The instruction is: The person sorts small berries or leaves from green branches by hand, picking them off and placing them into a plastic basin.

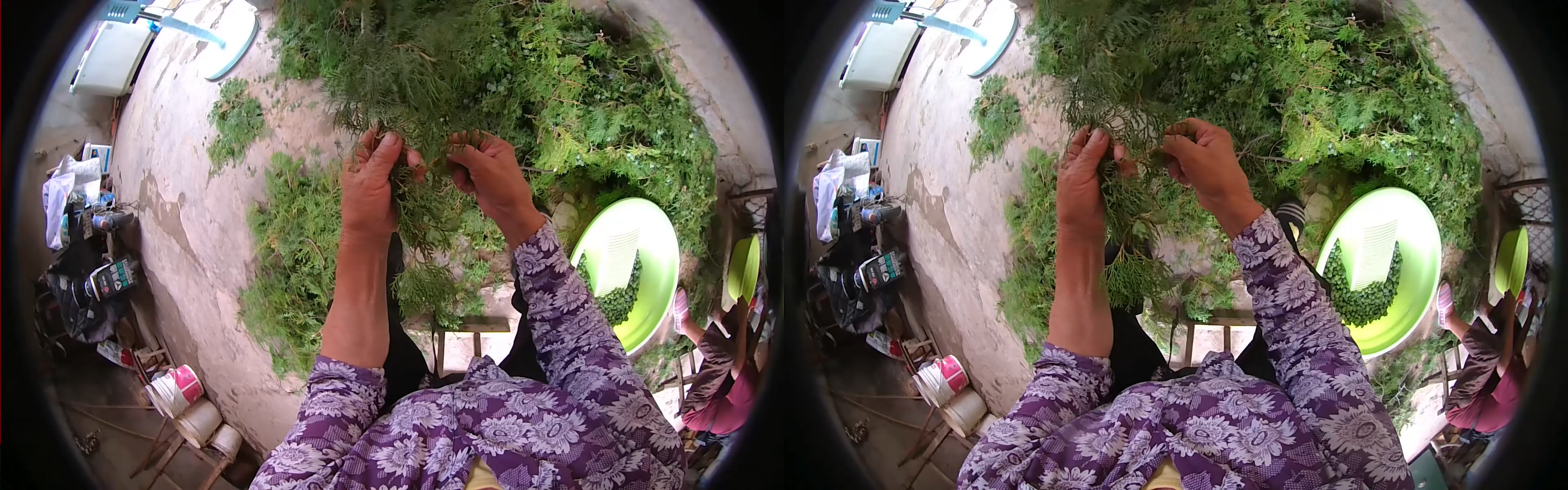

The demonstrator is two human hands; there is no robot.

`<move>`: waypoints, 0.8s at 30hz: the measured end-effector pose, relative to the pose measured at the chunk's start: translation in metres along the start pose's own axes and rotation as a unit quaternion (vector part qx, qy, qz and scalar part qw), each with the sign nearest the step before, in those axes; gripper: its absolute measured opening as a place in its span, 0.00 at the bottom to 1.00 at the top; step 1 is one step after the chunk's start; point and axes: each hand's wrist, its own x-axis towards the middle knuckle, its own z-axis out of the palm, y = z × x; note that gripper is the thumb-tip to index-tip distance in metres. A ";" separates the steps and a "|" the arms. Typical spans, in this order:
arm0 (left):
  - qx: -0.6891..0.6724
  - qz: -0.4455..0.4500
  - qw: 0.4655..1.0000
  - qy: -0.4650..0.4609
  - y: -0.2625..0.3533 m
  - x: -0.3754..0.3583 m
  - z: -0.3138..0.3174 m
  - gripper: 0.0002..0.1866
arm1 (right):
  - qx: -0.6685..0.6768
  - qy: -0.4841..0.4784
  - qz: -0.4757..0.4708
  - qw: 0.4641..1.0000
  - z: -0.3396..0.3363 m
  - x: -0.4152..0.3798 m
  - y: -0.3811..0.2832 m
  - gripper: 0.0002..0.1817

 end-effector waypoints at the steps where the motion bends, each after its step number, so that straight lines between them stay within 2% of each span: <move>1: 0.013 0.000 1.000 -0.004 0.000 -0.001 0.002 0.06 | 0.014 0.015 -0.010 1.000 0.001 0.000 0.001 0.06; 4: 0.042 -0.013 0.999 0.022 -0.001 -0.004 0.009 0.07 | -0.002 0.072 -0.011 0.997 0.007 0.000 -0.003 0.06; 8: 0.022 -0.010 1.000 0.012 -0.003 -0.001 0.006 0.07 | -0.028 0.060 -0.015 0.998 0.002 0.007 0.004 0.06; 9: 0.025 -0.007 1.000 0.017 -0.004 -0.001 0.007 0.07 | -0.159 0.085 -0.146 0.973 0.003 0.009 0.010 0.06; 10: 0.028 -0.004 0.999 0.022 -0.005 -0.001 0.007 0.07 | -0.283 0.107 -0.272 0.913 0.003 0.010 0.014 0.06; 11: 0.028 -0.004 0.999 0.022 -0.005 -0.001 0.008 0.07 | -0.284 0.107 -0.273 0.913 0.001 0.011 0.016 0.06; 13: 0.020 -0.002 1.000 0.021 -0.005 -0.001 0.007 0.07 | -0.229 0.092 -0.184 0.951 -0.003 0.015 0.017 0.08; 17: -0.010 -0.027 1.000 0.009 0.002 -0.002 -0.001 0.07 | -0.275 0.152 -0.129 0.941 -0.021 0.020 0.000 0.07; 18: 0.018 0.003 1.000 0.004 0.005 -0.002 -0.006 0.07 | -0.091 0.144 -0.069 0.983 -0.035 0.022 -0.010 0.05; 19: 0.044 0.035 0.998 0.002 0.007 -0.003 -0.008 0.08 | 0.094 0.128 -0.004 0.987 -0.046 0.024 -0.017 0.04; 20: 0.071 0.035 0.997 0.000 0.010 -0.003 -0.007 0.08 | 0.142 0.064 -0.006 0.988 -0.054 0.025 -0.016 0.03; 21: 0.070 0.036 0.997 0.002 0.010 -0.002 -0.010 0.08 | 0.140 0.062 -0.004 0.988 -0.045 0.021 -0.018 0.03; 23: 0.022 0.019 0.999 -0.024 0.008 0.003 -0.016 0.07 | 0.208 -0.011 0.076 0.975 -0.016 0.008 -0.024 0.05; 24: 0.024 0.018 0.999 -0.023 0.006 0.003 -0.018 0.07 | 0.209 -0.011 0.077 0.975 -0.009 0.006 -0.024 0.05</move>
